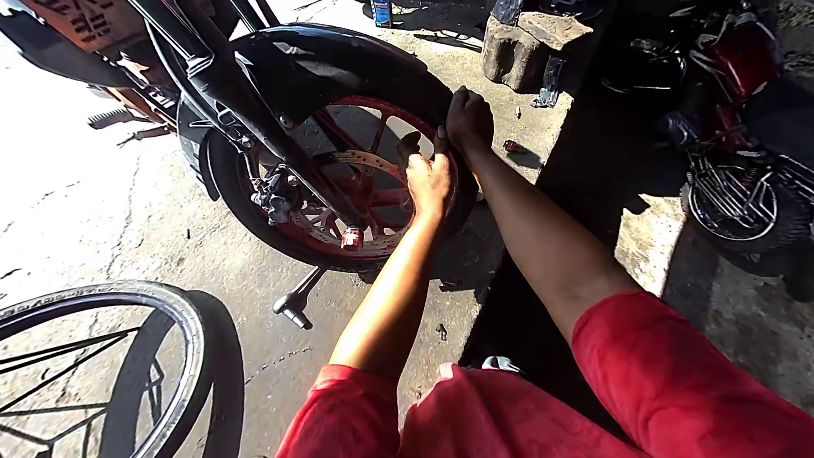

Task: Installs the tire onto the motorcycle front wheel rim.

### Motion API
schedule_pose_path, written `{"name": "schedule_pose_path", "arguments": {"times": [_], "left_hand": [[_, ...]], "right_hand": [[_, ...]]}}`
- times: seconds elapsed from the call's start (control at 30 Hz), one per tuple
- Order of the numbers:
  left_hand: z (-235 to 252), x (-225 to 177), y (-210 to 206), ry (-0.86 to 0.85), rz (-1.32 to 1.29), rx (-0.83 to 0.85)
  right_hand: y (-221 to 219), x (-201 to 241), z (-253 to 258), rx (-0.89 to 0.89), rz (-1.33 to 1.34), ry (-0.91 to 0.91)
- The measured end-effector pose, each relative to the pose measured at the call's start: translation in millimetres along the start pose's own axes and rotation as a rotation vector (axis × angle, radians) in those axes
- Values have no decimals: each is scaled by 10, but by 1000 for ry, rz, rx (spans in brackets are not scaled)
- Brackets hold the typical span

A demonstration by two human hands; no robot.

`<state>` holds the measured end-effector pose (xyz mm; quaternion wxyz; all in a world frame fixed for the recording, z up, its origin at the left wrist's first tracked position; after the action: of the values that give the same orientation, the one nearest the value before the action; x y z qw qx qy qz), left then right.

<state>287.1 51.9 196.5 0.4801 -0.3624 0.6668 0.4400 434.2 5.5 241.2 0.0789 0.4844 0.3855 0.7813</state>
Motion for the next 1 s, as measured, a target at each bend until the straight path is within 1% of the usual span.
{"name": "schedule_pose_path", "arguments": {"times": [0.03, 0.07, 0.1, 0.13, 0.2, 0.23, 0.3, 0.37, 0.4, 0.53, 0.6, 0.7, 0.8, 0.93, 1.0], "left_hand": [[67, 55, -131, 94, -9, 137], [170, 112, -251, 163, -72, 257], [267, 128, -319, 194, -191, 318], [364, 81, -359, 200, -315, 343], [460, -18, -405, 157, -392, 400], [477, -46, -421, 111, -380, 389], [492, -63, -455, 21, -358, 313], [485, -14, -495, -11, -352, 243], [485, 5, -514, -7, -351, 221], [464, -8, -517, 61, -408, 228], [440, -42, -500, 77, -387, 219], [450, -44, -496, 100, -354, 178], [429, 16, -489, 94, -332, 134], [481, -6, -459, 74, -335, 93], [484, -33, -440, 74, -358, 90]], "right_hand": [[12, 89, 61, 8, 9, 22], [23, 133, 86, 2, 32, 39], [32, 118, 66, -17, 69, 45], [57, 76, 48, -49, 125, 49], [107, -88, -20, -131, 236, 30], [117, -172, -87, -166, 244, -7], [51, -337, -282, -153, 167, -169], [-34, -472, -442, -149, 126, -313], [-48, -504, -441, -149, 95, -333], [-130, -531, -238, -90, -2, -249], [-170, -552, -166, -81, -1, -223], [-166, -582, -151, -102, 57, -173], [-143, -741, -349, -151, 216, -101], [-311, -1055, -889, -134, 302, -318], [-349, -1104, -856, -145, 227, -382]]}}
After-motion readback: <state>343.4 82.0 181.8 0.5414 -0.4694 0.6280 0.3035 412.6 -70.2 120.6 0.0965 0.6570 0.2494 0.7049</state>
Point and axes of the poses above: each hand's wrist, its own z-axis towards the middle knuckle, its own y-axis out of the back of the hand, x = y × z, the point moved 8 cm from there along z, towards the middle knuckle, and after that the axes turned 13 degrees about y, right-handed, at the moved point
